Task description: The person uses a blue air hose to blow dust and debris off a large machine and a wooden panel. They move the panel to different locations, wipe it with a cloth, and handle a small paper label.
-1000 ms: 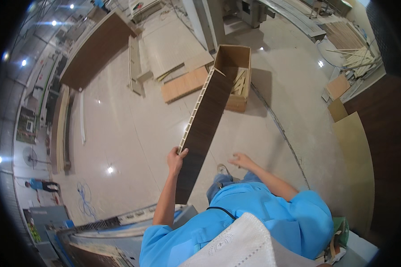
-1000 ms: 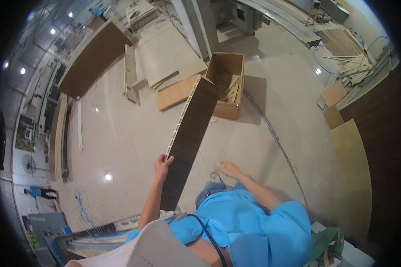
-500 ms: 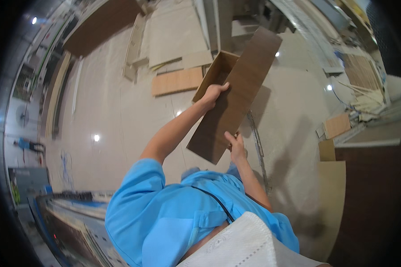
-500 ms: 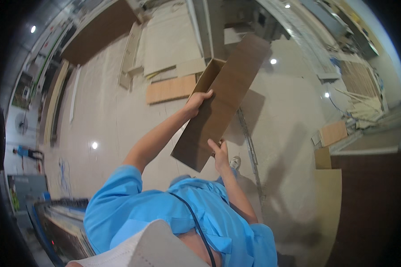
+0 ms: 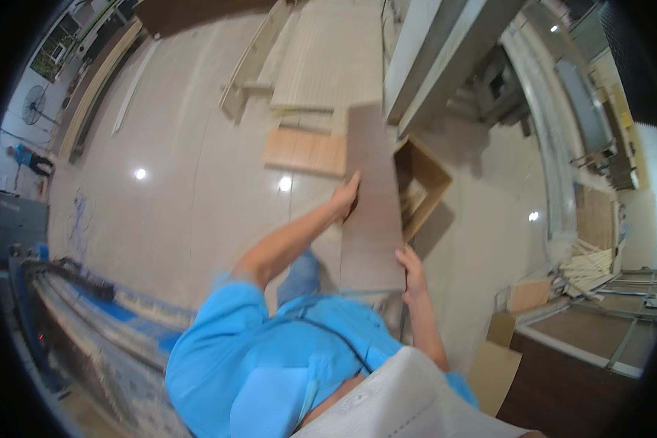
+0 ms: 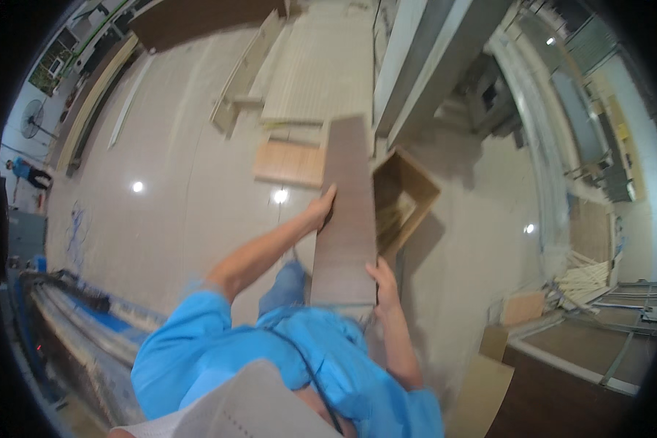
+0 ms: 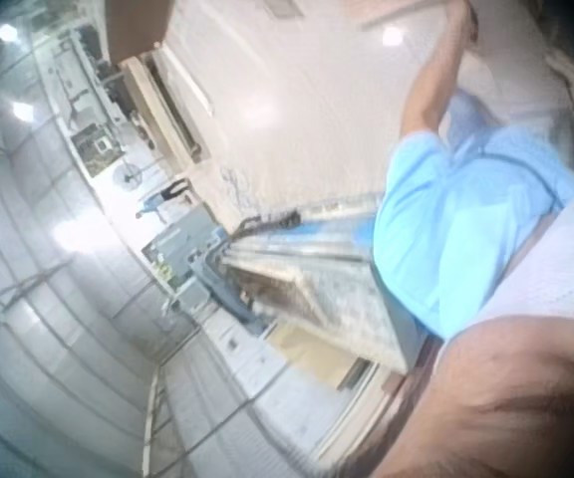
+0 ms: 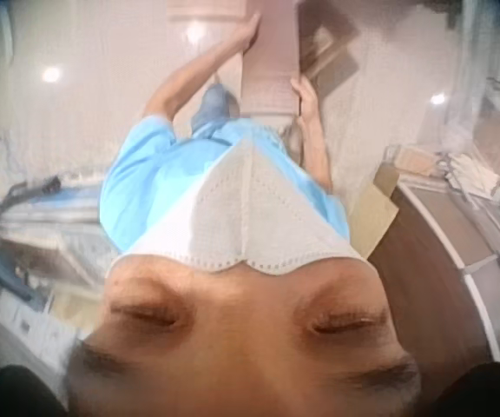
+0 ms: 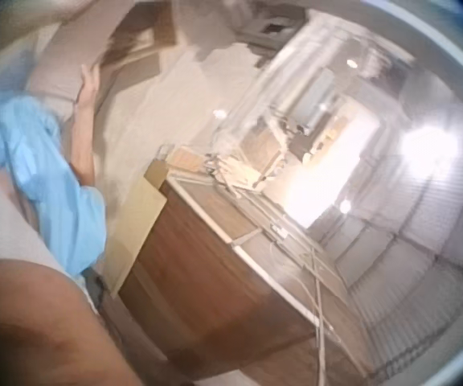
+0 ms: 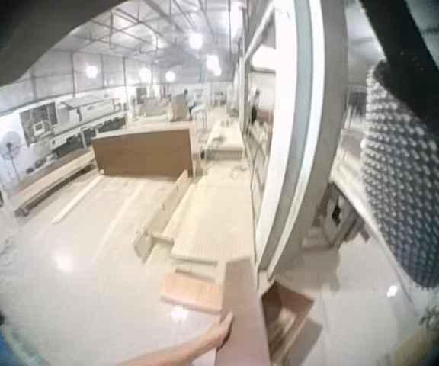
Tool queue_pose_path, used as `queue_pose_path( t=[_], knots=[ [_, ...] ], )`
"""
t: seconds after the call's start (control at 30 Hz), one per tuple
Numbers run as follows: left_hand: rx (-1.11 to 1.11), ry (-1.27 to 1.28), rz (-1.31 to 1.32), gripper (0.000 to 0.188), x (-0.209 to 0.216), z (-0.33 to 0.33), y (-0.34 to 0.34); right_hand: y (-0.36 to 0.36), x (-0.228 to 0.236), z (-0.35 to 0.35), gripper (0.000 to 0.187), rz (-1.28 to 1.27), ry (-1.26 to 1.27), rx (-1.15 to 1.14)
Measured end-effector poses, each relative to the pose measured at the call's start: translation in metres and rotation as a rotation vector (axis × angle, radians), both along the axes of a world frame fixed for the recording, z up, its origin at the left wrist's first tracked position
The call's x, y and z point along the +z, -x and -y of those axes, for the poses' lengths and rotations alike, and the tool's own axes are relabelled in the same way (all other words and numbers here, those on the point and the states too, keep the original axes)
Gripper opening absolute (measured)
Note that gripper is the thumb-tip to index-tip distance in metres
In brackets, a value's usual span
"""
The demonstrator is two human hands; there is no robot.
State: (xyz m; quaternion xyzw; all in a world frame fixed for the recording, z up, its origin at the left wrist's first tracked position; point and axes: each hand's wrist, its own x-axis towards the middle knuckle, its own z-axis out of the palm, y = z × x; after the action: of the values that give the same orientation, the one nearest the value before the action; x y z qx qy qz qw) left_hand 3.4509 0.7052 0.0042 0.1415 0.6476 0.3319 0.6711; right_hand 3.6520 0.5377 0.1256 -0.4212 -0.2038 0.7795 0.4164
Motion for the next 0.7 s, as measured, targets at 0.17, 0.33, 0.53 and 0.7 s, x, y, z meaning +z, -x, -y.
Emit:
queue_pose_path(
  t=[0.17,0.33,0.53,0.7],
  knots=[
    [0.155,-0.037,0.234,0.072,-0.037,-0.076,0.100,0.076,0.019,-0.095,0.075,-0.356,0.073,-0.132],
    [0.265,0.010,0.351,0.068,-0.053,-0.158,0.151,0.161,0.029,-0.164,0.078,0.139,-0.100,-0.304],
    [0.179,0.022,0.252,0.073,-0.053,-0.294,0.191,0.222,0.027,-0.301,0.062,0.214,-0.041,-0.488],
    [-0.152,0.069,0.206,0.078,-0.039,-0.447,0.267,0.249,0.027,-0.482,0.058,0.149,0.068,-0.678]
  ],
)
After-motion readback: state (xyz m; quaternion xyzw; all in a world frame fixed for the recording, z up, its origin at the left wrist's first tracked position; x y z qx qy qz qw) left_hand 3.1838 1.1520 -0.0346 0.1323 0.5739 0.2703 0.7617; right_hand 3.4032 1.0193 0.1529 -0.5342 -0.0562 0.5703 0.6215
